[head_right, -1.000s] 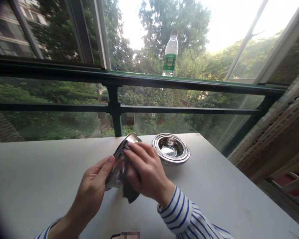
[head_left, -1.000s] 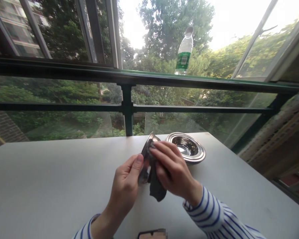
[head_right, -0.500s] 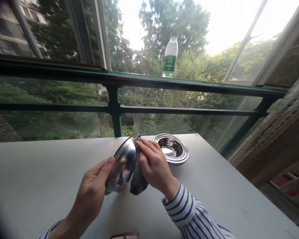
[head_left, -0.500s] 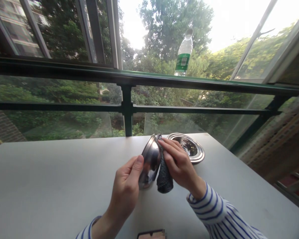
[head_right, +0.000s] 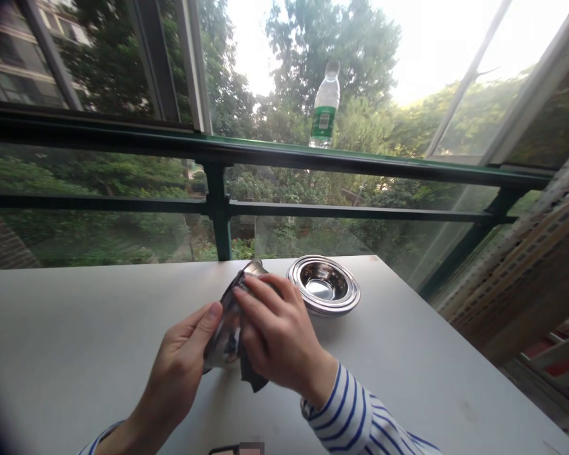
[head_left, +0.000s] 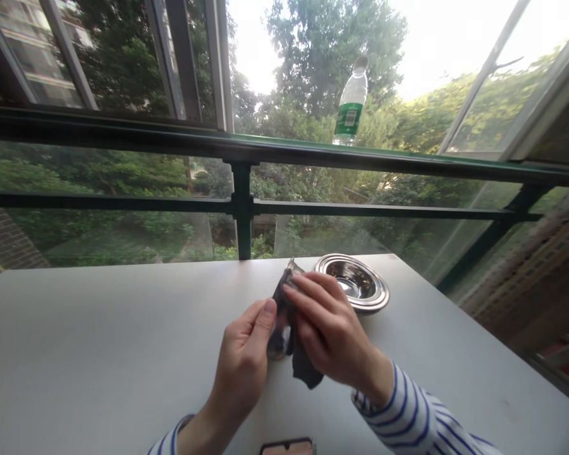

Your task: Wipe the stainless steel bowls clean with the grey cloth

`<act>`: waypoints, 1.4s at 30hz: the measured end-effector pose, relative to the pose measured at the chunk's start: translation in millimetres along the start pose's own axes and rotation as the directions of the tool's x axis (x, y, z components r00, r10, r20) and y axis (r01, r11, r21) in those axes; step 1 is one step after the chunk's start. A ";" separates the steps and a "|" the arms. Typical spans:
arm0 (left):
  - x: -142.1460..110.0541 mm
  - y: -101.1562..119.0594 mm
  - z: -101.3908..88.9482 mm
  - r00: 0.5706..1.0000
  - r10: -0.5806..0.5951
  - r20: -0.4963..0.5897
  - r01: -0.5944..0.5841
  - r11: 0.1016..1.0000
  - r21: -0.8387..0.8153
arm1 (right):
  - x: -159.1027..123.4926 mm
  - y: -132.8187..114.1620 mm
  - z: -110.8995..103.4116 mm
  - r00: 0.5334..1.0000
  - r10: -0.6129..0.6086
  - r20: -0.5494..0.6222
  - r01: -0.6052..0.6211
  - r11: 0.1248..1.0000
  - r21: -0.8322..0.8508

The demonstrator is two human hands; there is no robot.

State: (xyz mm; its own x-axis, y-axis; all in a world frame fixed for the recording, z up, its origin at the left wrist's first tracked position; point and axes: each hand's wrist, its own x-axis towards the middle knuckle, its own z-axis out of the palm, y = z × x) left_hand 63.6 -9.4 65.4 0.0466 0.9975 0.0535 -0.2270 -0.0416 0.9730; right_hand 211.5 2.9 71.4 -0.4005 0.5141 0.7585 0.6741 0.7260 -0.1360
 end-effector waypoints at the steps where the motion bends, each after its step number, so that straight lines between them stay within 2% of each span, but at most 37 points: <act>1: 0.4 -0.1 -1.0 1.000 0.016 -0.004 -0.016 1.000 -0.004 | -0.4 -3.0 0.9 0.998 -0.054 0.014 0.055 0.998 -0.019; 3: 1.4 -1.2 -3.0 1.000 0.030 0.005 -0.030 1.000 -0.002 | -0.5 -3.6 3.5 0.996 -0.084 0.016 0.085 0.996 -0.027; 4: 1.6 -2.0 -3.5 1.000 0.024 0.020 -0.024 1.000 0.007 | -0.2 -0.5 4.9 0.999 -0.048 0.003 0.048 0.999 -0.015; 6: 1.0 -3.3 -2.8 0.999 -0.003 0.043 0.002 0.999 0.040 | 0.8 10.5 6.6 0.994 0.103 -0.033 -0.102 0.994 0.043; 8: -0.7 -3.3 -0.5 0.998 -0.011 0.061 0.006 0.997 0.076 | 1.4 21.1 6.4 0.963 0.265 -0.053 -0.258 0.959 0.117; 10: -2.1 -1.9 1.4 0.998 -0.007 0.065 0.001 0.996 0.094 | 1.1 23.3 4.6 0.950 0.308 -0.057 -0.298 0.944 0.142; 11: -2.4 -0.8 1.8 0.999 -0.005 0.053 0.000 0.996 0.090 | 0.6 20.5 3.7 0.962 0.269 -0.057 -0.260 0.957 0.129; 13: -2.1 1.4 1.1 1.000 0.001 0.007 -0.002 0.998 0.061 | -0.5 10.5 2.6 0.993 0.113 -0.045 -0.110 0.991 0.079; 15: -1.2 2.8 -0.5 1.000 0.005 -0.021 -0.005 0.999 0.031 | -0.9 2.5 3.2 0.999 -0.033 -0.025 0.034 0.998 0.047; 16: -0.9 3.1 -1.0 1.000 0.004 -0.023 -0.004 1.000 0.026 | -0.8 2.0 4.1 0.998 -0.058 -0.020 0.059 0.997 0.047; 18: -1.3 3.0 -1.0 1.000 -0.002 -0.004 0.002 0.999 0.040 | 0.0 8.9 6.1 0.999 0.019 -0.037 -0.016 0.997 0.081; 21: -3.3 2.3 1.7 1.000 0.002 0.021 -0.004 0.998 0.062 | 0.8 27.1 7.5 0.959 0.276 -0.060 -0.262 0.949 0.175; 23: -3.9 2.2 3.1 1.000 -0.001 0.003 0.001 0.999 0.043 | 0.3 30.6 6.6 0.947 0.317 -0.045 -0.305 0.936 0.175; 25: -2.7 2.4 2.6 0.999 -0.015 -0.039 0.015 1.000 0.008 | -1.1 22.1 5.4 0.979 0.202 -0.019 -0.199 0.974 0.111; 27: -0.3 2.4 0.5 0.998 -0.005 -0.064 0.004 1.000 -0.014 | -2.7 7.0 5.3 1.000 0.023 0.008 -0.024 0.999 0.033; 30: 2.5 1.8 -1.9 0.998 0.040 -0.049 -0.041 0.999 -0.018 | -3.2 -8.1 6.9 0.990 -0.142 0.025 0.142 0.989 -0.039; 32: 2.0 1.5 -0.6 0.998 0.027 -0.060 -0.028 1.000 -0.009 | -1.7 -6.1 7.4 0.993 -0.115 0.005 0.115 0.992 -0.046; 35: -1.2 1.5 3.5 0.998 -0.018 -0.066 0.019 1.000 0.010 | 0.8 5.3 6.1 0.996 0.071 -0.045 -0.071 0.997 0.002; 37: -2.4 1.6 4.1 0.997 -0.031 -0.065 0.031 0.999 0.011 | 0.5 8.1 5.3 0.992 0.116 -0.057 -0.115 0.993 0.020; 42: 2.0 0.4 -4.0 0.998 0.038 -0.052 -0.037 0.999 0.012 | -4.6 -3.2 9.2 0.989 -0.145 -0.022 0.144 0.989 -0.017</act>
State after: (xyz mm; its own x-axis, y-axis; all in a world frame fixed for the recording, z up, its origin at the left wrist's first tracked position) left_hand 59.7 -7.2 65.0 -0.0124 0.9968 0.0785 -0.2171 -0.0793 0.9729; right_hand 205.5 2.4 62.5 -0.4803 0.3935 0.7839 0.6198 0.7846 -0.0141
